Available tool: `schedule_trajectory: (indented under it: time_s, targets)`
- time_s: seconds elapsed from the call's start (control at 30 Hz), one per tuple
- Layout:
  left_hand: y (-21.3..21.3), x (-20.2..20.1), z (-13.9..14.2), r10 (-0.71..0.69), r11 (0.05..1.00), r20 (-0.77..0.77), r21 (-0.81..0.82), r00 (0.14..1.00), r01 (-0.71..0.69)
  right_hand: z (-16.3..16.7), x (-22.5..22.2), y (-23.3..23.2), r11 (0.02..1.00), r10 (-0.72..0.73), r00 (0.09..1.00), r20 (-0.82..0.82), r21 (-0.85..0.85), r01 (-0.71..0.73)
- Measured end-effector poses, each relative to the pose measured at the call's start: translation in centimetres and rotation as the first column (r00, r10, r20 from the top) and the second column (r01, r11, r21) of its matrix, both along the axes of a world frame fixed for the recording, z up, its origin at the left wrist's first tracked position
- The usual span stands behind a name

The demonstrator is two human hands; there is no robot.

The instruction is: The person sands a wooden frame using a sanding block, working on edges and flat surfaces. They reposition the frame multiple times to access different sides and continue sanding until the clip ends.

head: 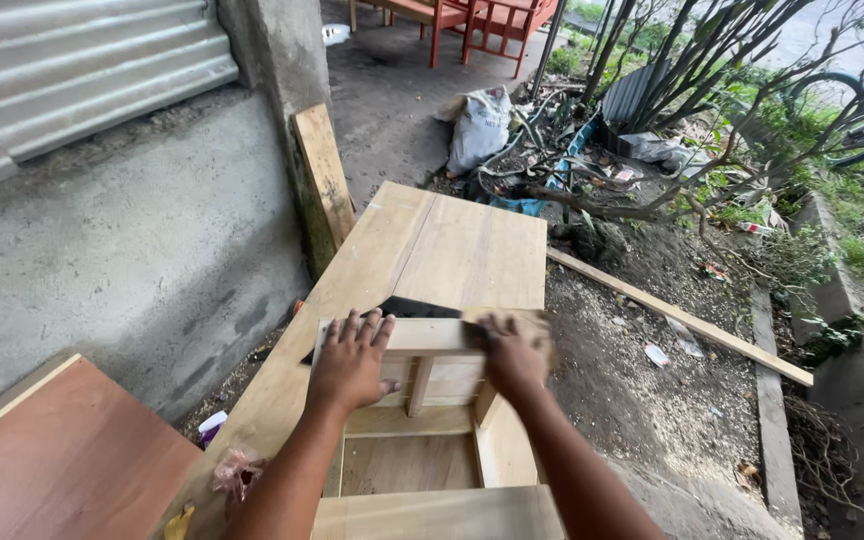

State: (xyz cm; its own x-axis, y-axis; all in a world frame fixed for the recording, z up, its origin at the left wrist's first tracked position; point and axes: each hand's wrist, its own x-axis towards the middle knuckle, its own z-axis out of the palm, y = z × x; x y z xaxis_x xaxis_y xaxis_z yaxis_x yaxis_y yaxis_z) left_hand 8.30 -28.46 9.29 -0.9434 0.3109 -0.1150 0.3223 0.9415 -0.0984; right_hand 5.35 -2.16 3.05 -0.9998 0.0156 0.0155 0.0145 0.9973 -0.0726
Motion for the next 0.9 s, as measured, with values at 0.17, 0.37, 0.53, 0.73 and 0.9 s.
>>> schedule_trajectory:
  time_s: [0.17,0.37,0.53,0.73,0.9]
  targets:
    - [-0.2,0.0,-0.1,-0.008,0.999,-0.011,0.043,1.0,0.008,-3.0,-0.7,-2.3,0.967,0.19,0.976,-0.105,-0.152,-0.205]
    - [-0.1,0.0,-0.1,0.006,0.999,-0.004,0.04,1.0,-0.005,0.6,0.3,0.8,0.998,-0.063,0.995,0.078,-0.012,0.064]
    - [-0.2,0.1,-0.2,-0.004,0.997,0.002,0.081,1.0,0.004,-0.5,2.9,-5.1,0.951,0.274,0.912,-0.305,-0.057,-0.305]
    - [-0.2,0.0,-0.7,-0.013,0.998,-0.039,0.068,0.999,0.016,0.3,2.1,-0.3,0.99,-0.004,0.998,-0.063,-0.138,-0.004]
    - [-0.2,-0.1,-1.0,-0.007,0.997,-0.041,0.073,0.999,0.01,-3.0,1.8,-6.6,0.947,0.25,0.926,-0.284,-0.127,-0.295]
